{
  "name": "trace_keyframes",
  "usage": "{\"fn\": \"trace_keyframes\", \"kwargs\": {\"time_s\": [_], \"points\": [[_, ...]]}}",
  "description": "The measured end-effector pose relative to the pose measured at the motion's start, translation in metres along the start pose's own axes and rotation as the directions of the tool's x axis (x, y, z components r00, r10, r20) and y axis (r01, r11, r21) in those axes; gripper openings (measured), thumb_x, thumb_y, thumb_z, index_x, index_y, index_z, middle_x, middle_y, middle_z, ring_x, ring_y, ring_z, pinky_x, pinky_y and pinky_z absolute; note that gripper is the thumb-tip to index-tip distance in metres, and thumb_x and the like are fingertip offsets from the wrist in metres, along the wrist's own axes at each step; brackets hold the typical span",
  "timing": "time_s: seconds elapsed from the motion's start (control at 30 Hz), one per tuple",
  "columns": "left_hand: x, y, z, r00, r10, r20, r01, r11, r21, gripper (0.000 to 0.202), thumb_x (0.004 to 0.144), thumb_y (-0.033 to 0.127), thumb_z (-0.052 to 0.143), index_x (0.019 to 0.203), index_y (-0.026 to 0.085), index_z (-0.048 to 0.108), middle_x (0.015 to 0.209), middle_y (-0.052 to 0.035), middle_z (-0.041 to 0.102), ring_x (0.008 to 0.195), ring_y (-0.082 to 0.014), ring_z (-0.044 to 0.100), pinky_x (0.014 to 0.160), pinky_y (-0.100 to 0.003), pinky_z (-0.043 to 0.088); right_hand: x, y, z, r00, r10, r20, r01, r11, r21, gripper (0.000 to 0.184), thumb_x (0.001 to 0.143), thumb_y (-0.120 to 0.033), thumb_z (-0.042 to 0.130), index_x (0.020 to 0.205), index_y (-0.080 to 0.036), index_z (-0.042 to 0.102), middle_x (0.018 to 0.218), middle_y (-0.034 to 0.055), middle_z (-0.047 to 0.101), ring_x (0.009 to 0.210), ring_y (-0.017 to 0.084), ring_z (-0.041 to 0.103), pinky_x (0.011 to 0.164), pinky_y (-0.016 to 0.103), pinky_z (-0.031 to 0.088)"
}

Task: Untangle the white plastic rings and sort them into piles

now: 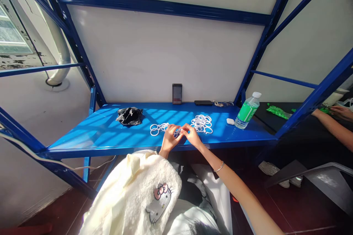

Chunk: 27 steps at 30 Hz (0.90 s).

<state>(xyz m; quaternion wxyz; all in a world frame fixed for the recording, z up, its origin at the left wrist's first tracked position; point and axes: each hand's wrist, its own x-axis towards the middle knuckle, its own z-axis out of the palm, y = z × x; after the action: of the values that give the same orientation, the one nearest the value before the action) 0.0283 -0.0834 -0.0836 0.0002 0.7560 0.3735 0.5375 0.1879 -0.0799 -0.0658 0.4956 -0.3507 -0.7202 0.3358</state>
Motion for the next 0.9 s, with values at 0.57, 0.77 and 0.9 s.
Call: {"fn": "trace_keyframes", "kwargs": {"time_s": [0.57,0.77,0.9], "points": [[-0.0002,0.0002,-0.0017,0.999,-0.04,0.013,0.04,0.999,-0.011,0.021,0.09,0.033,0.064,0.108,0.023,0.067,0.104,-0.0083,0.071,0.1,-0.0255,0.065,0.09,-0.046,0.055,0.0026,0.0008,0.0017,1.0,-0.023,-0.003,0.023,0.999,0.034,0.028,0.09,-0.049,0.06,0.094,-0.022,0.067,0.087,0.003,0.071,0.078,0.019,0.067,0.077,0.034,0.054],[-0.0025,0.0008,-0.005,0.974,-0.153,-0.168,0.147,0.988,-0.048,0.029,0.094,0.033,0.059,0.122,0.026,0.061,0.121,-0.0115,0.063,0.113,-0.0276,0.063,0.094,-0.047,0.055,0.0002,-0.0011,0.0026,0.994,-0.083,-0.075,0.081,0.996,-0.03,0.026,0.092,-0.037,0.058,0.111,-0.022,0.067,0.096,0.0062,0.073,0.089,0.022,0.07,0.079,0.034,0.056],[-0.0047,-0.0056,-0.0031,0.946,-0.2,-0.254,0.211,0.977,0.015,0.028,0.097,0.035,0.054,0.124,0.028,0.061,0.128,-0.014,0.058,0.119,-0.031,0.057,0.096,-0.054,0.051,-0.0002,-0.0049,0.0014,0.974,-0.189,-0.128,0.154,0.958,-0.243,0.022,0.096,-0.026,0.049,0.108,-0.021,0.067,0.097,0.0076,0.073,0.091,0.022,0.068,0.084,0.037,0.055]]}}
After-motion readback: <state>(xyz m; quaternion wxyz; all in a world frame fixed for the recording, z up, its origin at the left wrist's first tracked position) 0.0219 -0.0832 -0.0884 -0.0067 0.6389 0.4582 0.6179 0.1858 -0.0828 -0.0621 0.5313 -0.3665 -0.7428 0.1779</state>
